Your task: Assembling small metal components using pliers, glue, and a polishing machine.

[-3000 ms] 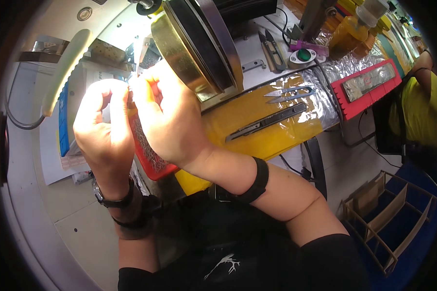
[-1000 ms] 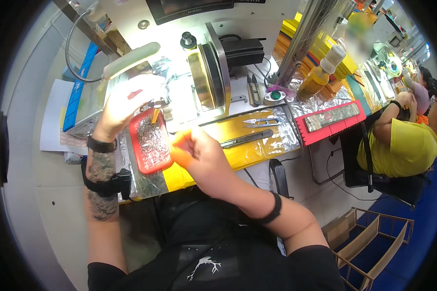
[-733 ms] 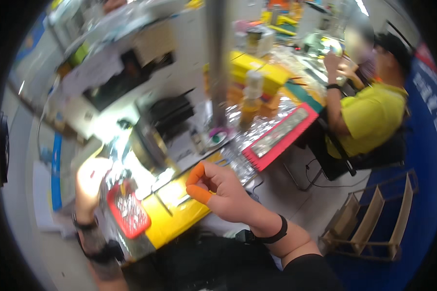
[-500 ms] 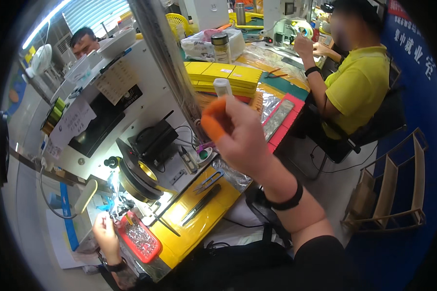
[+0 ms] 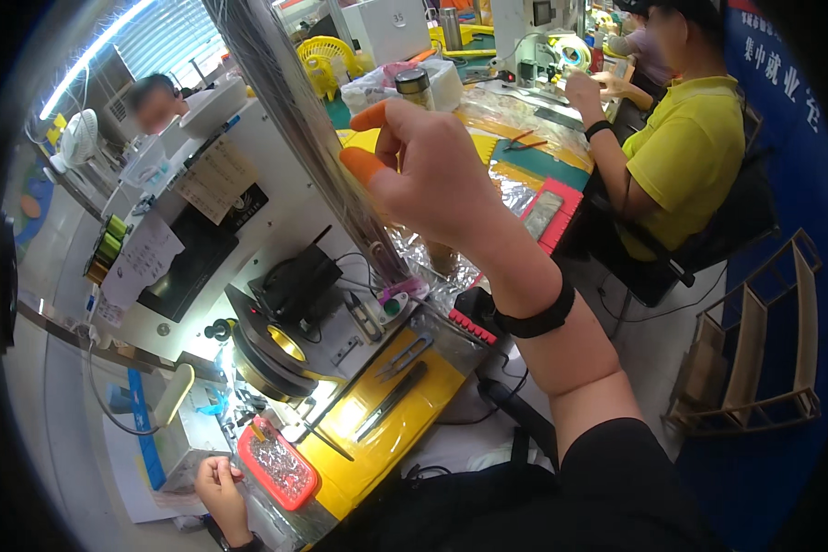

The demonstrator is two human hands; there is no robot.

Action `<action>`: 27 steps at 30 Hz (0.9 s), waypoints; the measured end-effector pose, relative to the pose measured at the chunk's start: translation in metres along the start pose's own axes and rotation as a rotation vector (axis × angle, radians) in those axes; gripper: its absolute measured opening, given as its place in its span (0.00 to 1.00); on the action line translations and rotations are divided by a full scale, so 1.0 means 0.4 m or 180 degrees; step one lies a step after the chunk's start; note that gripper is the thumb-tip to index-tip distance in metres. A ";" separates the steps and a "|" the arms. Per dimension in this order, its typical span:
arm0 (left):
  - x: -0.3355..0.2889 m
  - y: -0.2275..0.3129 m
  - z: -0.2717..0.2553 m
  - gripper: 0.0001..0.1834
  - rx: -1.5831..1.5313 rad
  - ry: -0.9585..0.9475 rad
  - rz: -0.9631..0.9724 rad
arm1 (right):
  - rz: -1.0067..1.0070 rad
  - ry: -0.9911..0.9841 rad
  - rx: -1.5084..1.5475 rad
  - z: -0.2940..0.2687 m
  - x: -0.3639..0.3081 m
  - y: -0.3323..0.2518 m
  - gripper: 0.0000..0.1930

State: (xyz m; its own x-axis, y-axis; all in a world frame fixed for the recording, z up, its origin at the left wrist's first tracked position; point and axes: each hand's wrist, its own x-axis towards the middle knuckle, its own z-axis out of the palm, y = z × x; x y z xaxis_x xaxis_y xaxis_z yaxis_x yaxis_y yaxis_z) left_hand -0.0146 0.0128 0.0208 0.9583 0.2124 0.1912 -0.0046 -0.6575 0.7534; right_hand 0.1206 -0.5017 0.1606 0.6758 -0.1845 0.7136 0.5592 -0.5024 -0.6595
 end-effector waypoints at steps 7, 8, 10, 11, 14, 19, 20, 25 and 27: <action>-0.013 -0.009 -0.025 0.06 0.0043 0.0143 0.0177 | -0.0464 0.0292 0.0263 -0.011 0.073 -0.068 0.13; -0.018 -0.006 -0.032 0.06 0.0035 0.0165 0.0189 | -0.0922 0.0509 -0.0283 -0.006 0.065 -0.092 0.12; -0.025 0.014 -0.027 0.05 -0.0006 0.0206 0.0217 | -0.1796 0.0838 -0.0853 0.001 0.072 -0.111 0.16; -0.026 0.027 -0.023 0.05 -0.0080 0.0201 0.0251 | -0.1825 0.0844 -0.0852 0.006 0.081 -0.120 0.16; -0.032 0.033 -0.030 0.04 -0.0136 0.0166 0.0324 | -0.1775 0.0873 -0.1212 0.019 0.092 -0.143 0.13; -0.043 0.139 -0.042 0.02 0.0503 0.0334 0.1001 | -0.1039 0.0579 -0.1000 0.007 0.088 -0.175 0.05; -0.044 0.137 -0.044 0.03 0.0450 0.0294 0.0977 | -0.1046 0.0581 -0.1000 0.003 0.088 -0.174 0.05; -0.055 0.128 -0.061 0.05 0.0543 0.0268 0.0999 | -0.0517 0.0311 0.0352 -0.024 0.073 -0.180 0.04; -0.059 0.128 -0.050 0.04 -0.0271 0.0220 0.0766 | -0.0464 0.0232 0.0524 -0.045 0.067 -0.194 0.04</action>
State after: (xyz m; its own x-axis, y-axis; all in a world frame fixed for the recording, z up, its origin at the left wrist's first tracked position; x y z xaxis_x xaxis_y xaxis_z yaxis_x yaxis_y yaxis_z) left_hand -0.0430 -0.0112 0.0673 0.9050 0.1079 0.4116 -0.2569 -0.6325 0.7307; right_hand 0.0867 -0.4829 0.2354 0.5490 -0.1835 0.8154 0.7233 -0.3846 -0.5735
